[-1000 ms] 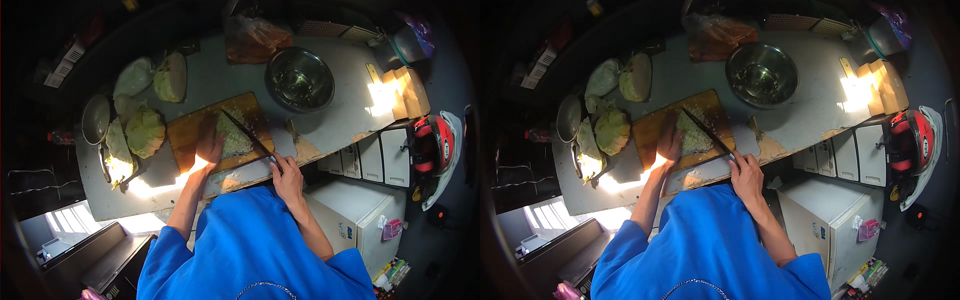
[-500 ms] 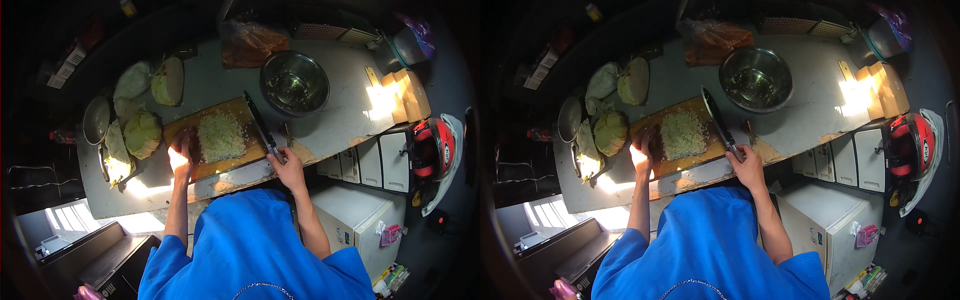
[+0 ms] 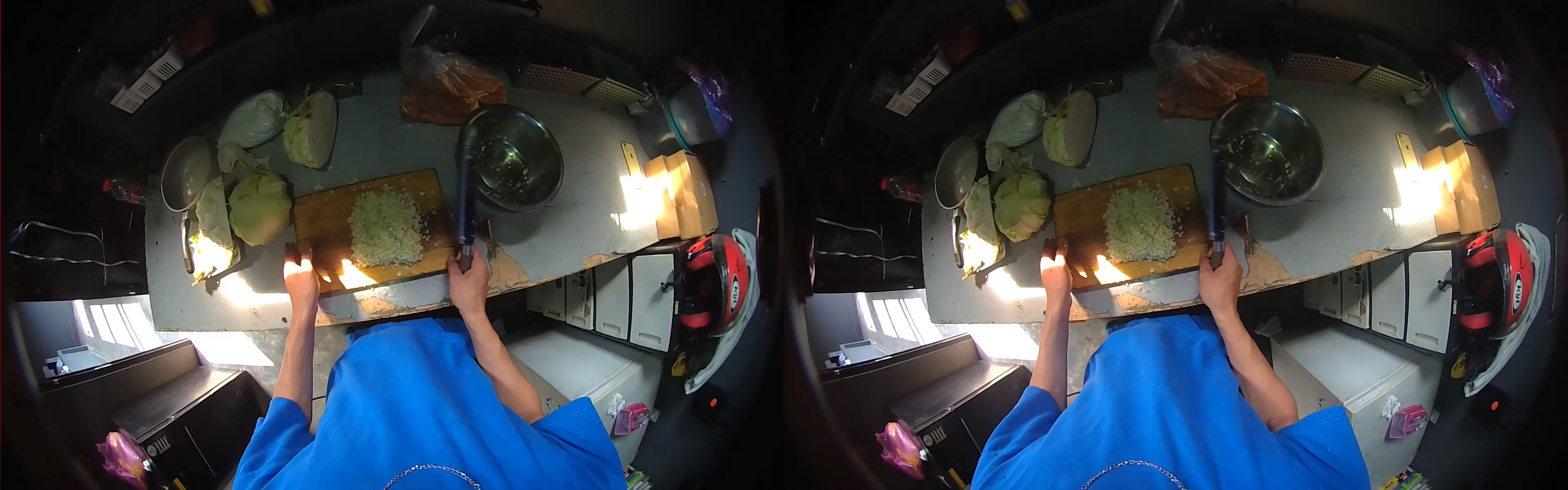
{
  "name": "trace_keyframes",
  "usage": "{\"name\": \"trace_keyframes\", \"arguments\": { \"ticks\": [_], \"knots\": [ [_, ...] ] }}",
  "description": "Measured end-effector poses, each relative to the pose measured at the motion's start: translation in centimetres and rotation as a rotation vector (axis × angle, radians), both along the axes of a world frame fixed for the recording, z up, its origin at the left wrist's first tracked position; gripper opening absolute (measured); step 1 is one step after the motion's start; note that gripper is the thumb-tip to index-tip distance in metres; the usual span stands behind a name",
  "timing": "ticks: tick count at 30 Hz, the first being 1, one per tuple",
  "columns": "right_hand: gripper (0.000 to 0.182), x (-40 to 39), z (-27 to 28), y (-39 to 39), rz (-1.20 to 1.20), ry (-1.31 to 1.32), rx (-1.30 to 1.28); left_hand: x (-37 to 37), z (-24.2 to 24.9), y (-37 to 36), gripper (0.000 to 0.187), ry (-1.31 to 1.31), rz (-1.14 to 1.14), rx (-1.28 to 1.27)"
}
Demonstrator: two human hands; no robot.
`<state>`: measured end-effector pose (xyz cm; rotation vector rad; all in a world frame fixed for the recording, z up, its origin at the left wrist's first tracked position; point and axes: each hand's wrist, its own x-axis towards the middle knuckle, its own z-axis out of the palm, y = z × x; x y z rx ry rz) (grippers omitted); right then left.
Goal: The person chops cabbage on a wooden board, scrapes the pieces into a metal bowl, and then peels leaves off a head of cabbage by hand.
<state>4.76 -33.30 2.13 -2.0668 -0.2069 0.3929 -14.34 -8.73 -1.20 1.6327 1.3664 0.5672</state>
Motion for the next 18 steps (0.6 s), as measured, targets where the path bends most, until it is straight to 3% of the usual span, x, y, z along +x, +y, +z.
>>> {"name": "trace_keyframes", "arguments": {
  "ticks": [4, 11, 12, 13, 15, 18],
  "knots": [
    [0.012, -0.2, -0.2, -0.2, -0.024, -0.063, 0.014, -0.2, 1.1, 0.1, 0.031, -0.209, 0.035, -0.28],
    [0.012, -1.2, -0.1, -0.9, -0.039, -0.034, -0.018, -1.6, -1.6, 1.1, 0.021, -0.364, 0.073, -0.292],
    [0.013, -1.4, 0.0, -0.9, -0.031, -0.048, -0.017, -1.5, 0.3, 0.9, 0.021, -0.357, 0.081, -0.394],
    [0.013, -1.7, 0.3, -1.0, -0.044, -0.049, -0.021, -2.0, -0.6, 1.3, 0.021, -0.354, 0.069, -0.401],
    [0.012, -2.1, 0.9, -1.1, -0.02, -0.058, -0.053, -3.2, -2.5, 2.0, 0.027, -0.623, 0.043, -0.529],
    [0.011, -2.8, 1.3, -1.2, -0.065, -0.058, -0.055, -3.6, -2.9, 2.6, 0.04, -0.66, -0.068, -0.606]
  ]
}}
